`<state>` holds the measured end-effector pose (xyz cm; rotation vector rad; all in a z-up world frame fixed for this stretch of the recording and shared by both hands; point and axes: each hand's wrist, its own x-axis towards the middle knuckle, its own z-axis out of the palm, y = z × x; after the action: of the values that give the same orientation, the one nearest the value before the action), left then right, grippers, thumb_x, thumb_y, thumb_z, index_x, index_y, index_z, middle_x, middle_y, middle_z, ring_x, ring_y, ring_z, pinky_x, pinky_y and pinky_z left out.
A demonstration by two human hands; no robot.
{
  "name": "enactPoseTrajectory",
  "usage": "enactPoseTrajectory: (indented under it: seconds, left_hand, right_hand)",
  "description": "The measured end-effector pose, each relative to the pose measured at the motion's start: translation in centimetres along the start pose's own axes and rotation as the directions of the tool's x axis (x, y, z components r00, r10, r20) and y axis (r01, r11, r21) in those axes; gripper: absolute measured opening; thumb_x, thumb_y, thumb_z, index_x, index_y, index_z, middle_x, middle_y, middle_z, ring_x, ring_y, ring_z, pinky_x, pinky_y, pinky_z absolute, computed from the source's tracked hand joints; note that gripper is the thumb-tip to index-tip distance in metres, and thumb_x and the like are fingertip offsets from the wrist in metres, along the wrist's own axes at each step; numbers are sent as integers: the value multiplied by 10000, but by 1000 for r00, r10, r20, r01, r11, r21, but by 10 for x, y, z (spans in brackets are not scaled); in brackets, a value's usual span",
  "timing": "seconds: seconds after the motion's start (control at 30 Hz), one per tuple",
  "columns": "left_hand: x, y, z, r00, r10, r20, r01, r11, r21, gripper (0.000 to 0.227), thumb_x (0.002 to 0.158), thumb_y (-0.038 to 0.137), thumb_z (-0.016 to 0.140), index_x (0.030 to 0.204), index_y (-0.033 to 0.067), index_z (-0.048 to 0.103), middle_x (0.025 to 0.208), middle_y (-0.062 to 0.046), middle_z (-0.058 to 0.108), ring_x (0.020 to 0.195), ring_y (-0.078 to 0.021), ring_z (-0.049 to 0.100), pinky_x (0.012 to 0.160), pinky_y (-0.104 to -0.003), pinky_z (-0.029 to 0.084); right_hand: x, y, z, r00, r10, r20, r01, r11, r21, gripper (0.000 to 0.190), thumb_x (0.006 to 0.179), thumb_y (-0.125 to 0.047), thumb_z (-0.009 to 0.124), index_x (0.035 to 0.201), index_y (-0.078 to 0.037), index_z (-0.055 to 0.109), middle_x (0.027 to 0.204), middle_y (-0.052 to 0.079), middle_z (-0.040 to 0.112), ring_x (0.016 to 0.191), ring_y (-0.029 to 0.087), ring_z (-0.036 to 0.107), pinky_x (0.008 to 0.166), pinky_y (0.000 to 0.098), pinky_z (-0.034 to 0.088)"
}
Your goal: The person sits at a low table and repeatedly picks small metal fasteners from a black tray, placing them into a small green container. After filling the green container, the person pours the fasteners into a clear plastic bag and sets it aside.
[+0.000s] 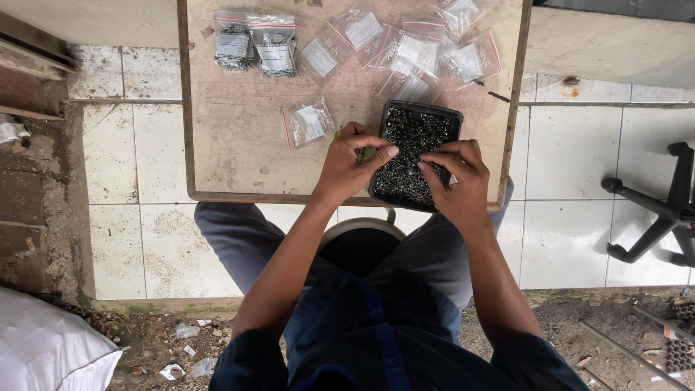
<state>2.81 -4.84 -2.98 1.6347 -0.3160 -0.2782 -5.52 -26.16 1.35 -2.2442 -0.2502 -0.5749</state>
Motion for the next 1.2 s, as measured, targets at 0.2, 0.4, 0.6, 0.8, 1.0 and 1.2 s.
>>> enactPoseTrajectory:
  seconds: [0.2,0.4,0.6,0.8,1.0,1.2]
  left_hand:
    - [2,7,2,999,49,17,-48,998,-41,182,978,373,855,1005,193,864,963,-53,571,860,-136,530,746,-322,468]
    - [-7,29,6,992,13,122,2,993,-118,174,1059,124,734,1107,-37,780,978,-283,771,905,-363,806,697,-405,698]
    - [-6,21,15,993,18,118,5,982,-190,137,1005,19,748,1089,-87,768,957,-306,771,855,-352,811,694,-380,734]
    - [-6,14,16,997,48,67,-41,995,-93,429,878,-12,831,1298,19,746,957,-212,803,870,-342,810,640,-354,733]
    - [-19,53,-20,926,350,-140,-322,928,188,506,887,20,903,1361,69,732,970,-175,824,781,-274,809,622,-328,707]
    - [-22,15,-56,856,517,16,-372,592,715,523,823,104,952,1315,80,777,899,-85,817,688,-177,704,577,-313,634]
  right_hand:
    - [1,0,-2,1000,-1,4,1,1000,17,105,1034,-39,824,1119,-96,806,961,40,597,919,263,592,773,390,508]
    - [0,1,-2,1000,9,6,-10,999,50,128,1020,-3,825,1126,-72,805,940,63,625,911,297,633,768,411,541]
    - [-4,6,-5,1000,4,-9,-4,999,48,146,989,16,850,1109,-60,813,943,81,658,939,318,673,772,417,560]
    - [-3,5,-10,999,-5,-38,7,998,57,166,969,48,854,1099,-50,819,926,102,688,906,338,687,739,411,558]
    - [7,-15,-24,999,-7,-43,10,998,58,138,1006,34,834,1122,-40,822,926,93,676,920,311,681,760,415,558]
    - [24,-66,-45,932,-219,-287,258,960,105,93,946,-28,873,983,36,815,838,134,622,758,284,566,755,444,519]
